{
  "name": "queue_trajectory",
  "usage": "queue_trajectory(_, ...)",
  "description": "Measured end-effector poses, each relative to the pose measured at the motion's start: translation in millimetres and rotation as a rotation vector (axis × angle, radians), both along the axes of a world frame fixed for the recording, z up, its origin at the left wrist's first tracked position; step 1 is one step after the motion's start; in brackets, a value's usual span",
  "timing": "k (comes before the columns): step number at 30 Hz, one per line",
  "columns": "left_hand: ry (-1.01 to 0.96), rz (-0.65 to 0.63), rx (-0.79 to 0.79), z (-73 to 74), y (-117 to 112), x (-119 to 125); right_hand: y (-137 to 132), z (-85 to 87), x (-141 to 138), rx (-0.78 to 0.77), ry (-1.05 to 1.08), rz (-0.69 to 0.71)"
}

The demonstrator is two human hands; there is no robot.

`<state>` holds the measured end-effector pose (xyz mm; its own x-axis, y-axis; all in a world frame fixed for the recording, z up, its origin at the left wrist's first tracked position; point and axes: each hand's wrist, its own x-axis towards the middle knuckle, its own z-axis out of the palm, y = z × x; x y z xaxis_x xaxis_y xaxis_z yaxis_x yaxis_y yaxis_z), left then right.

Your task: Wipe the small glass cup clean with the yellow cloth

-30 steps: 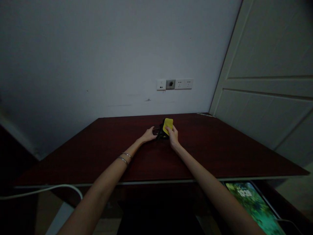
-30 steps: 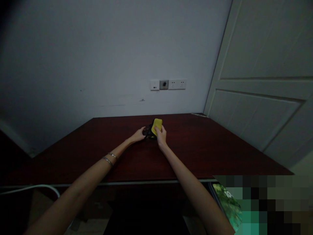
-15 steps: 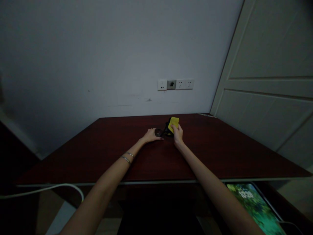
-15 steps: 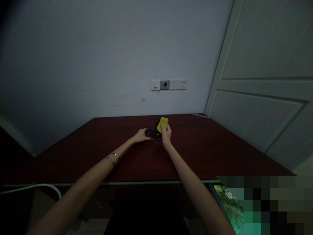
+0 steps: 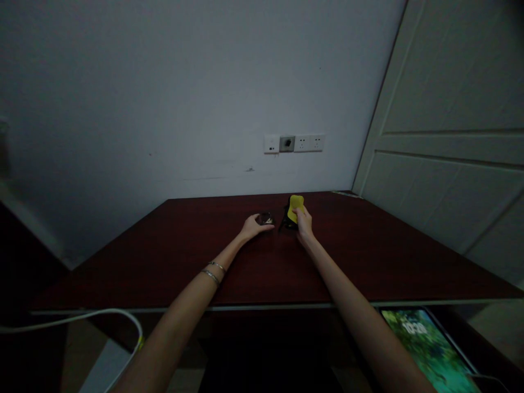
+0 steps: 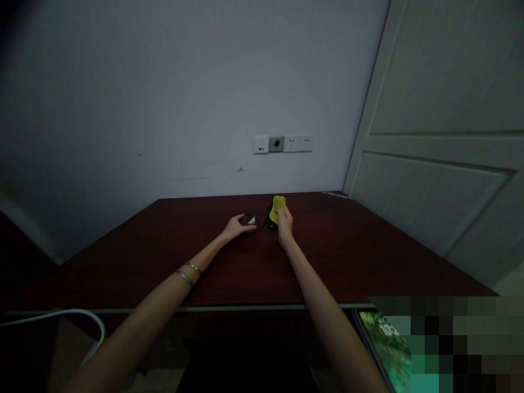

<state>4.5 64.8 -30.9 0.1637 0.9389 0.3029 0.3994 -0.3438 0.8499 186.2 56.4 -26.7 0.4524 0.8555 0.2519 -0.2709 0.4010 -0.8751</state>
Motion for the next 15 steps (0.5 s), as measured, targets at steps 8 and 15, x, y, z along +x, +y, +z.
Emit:
queue_trajectory(8, -0.450, -0.220, -0.144, 5.8, -23.8, -1.4, -5.3, 13.0, -7.8, 0.051, -0.142, 0.175)
queue_trajectory(15, -0.531, -0.275, -0.103, 10.7, -30.9, -4.4, -12.0, 31.7, -23.8, 0.134, -0.230, 0.431)
